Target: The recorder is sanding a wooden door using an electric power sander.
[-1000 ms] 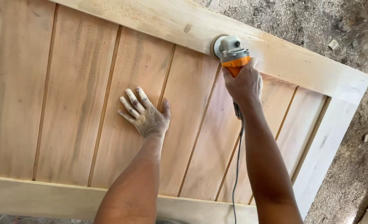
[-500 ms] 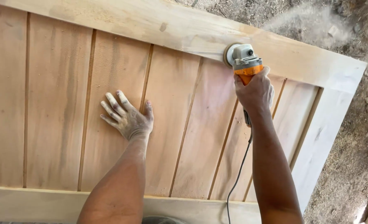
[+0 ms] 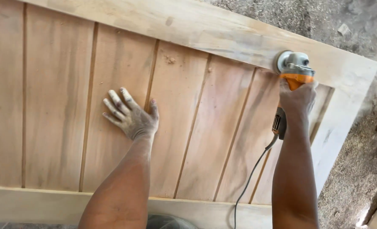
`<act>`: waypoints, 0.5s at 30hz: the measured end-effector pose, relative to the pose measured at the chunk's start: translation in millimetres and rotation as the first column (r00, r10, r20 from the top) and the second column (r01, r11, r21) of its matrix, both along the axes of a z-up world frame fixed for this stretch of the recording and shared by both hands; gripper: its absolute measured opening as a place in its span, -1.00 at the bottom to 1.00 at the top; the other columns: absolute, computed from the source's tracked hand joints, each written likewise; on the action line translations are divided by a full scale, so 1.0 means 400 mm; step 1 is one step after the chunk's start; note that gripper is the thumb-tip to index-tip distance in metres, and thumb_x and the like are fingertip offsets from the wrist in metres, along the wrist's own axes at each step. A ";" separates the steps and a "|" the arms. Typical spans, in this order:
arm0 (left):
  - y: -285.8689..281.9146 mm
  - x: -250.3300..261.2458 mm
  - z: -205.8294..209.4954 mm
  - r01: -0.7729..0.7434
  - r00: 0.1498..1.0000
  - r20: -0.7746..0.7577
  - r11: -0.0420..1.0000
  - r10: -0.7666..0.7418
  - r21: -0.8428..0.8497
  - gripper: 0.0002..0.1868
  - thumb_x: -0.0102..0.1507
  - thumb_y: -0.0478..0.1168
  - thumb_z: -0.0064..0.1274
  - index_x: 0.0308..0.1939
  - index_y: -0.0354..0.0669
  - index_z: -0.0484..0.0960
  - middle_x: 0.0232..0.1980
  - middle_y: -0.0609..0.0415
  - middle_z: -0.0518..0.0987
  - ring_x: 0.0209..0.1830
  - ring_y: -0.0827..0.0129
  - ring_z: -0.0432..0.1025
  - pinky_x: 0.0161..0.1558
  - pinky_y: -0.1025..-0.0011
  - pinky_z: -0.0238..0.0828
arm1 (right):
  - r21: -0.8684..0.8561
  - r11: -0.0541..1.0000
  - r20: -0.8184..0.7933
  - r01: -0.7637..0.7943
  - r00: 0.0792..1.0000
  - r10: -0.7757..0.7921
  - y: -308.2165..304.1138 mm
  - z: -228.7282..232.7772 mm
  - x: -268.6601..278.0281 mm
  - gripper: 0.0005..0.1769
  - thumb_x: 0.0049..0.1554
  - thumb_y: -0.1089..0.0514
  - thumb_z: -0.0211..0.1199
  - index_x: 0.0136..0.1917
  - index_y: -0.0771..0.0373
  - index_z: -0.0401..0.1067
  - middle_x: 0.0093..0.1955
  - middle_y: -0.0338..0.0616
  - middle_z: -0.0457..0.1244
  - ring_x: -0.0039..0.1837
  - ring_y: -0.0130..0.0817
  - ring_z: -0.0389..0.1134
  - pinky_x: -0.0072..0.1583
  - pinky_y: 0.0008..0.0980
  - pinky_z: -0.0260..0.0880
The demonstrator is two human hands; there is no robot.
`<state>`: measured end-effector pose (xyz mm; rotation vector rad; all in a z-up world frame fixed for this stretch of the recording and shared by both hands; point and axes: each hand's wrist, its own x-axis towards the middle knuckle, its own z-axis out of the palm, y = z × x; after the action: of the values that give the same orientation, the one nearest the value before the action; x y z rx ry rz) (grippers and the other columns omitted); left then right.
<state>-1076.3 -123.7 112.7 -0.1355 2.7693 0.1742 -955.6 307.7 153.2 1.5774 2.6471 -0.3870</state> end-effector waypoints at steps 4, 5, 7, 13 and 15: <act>-0.007 -0.002 -0.004 -0.003 1.000 0.023 1.000 0.002 0.031 0.12 0.24 0.39 -0.01 0.61 -0.16 -0.14 0.65 -0.25 -0.27 0.65 -0.17 -0.47 0.50 -0.37 -0.57 | -0.022 0.999 0.012 0.031 0.999 -0.031 -0.101 0.022 -0.086 -0.16 0.10 -0.12 0.55 0.31 0.49 0.19 0.11 0.24 0.35 0.08 0.05 0.45 0.12 -0.07 0.48; -0.008 -0.003 -0.004 -0.001 1.000 0.029 0.999 0.000 0.041 0.11 0.24 0.39 -0.01 0.61 -0.16 -0.14 0.65 -0.24 -0.27 0.65 -0.17 -0.47 0.50 -0.37 -0.57 | -0.108 0.994 -0.026 0.007 1.000 -0.009 -0.148 0.030 -0.128 -0.20 0.11 -0.10 0.52 0.34 0.44 0.20 0.10 0.18 0.37 0.08 0.00 0.47 0.10 -0.10 0.51; -0.007 -0.009 -0.003 0.003 1.000 0.023 0.998 -0.005 0.057 0.11 0.24 0.39 -0.02 0.61 -0.16 -0.13 0.65 -0.24 -0.27 0.65 -0.17 -0.47 0.50 -0.37 -0.57 | -0.187 0.982 -0.077 -0.022 0.997 0.008 -0.228 0.033 -0.211 -0.24 0.12 -0.08 0.48 0.36 0.39 0.22 0.09 0.12 0.38 0.07 -0.06 0.48 0.09 -0.12 0.54; -0.020 0.001 0.003 0.033 0.999 0.031 0.997 -0.036 0.069 0.09 0.27 0.38 -0.02 0.61 -0.18 -0.13 0.65 -0.25 -0.26 0.65 -0.21 -0.46 0.49 -0.39 -0.54 | -0.102 0.963 -0.020 -0.249 0.969 0.248 -0.381 0.041 -0.385 -0.15 0.14 -0.15 0.52 0.30 0.54 0.18 -0.05 0.26 0.39 -0.03 0.16 0.44 0.03 0.05 0.45; -0.011 -0.002 0.001 0.029 1.000 0.002 0.997 -0.029 0.074 0.10 0.26 0.37 -0.02 0.61 -0.20 -0.13 0.65 -0.26 -0.24 0.66 -0.22 -0.44 0.50 -0.39 -0.53 | -0.149 0.946 -0.046 -0.290 0.957 0.286 -0.372 0.041 -0.422 -0.20 0.11 -0.12 0.47 0.27 0.53 0.18 -0.08 0.20 0.40 -0.07 0.11 0.48 0.00 0.03 0.48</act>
<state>-1077.0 -128.2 113.1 -0.0762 2.7562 0.2688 -1124.5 158.8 169.6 1.1274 2.7323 -0.5799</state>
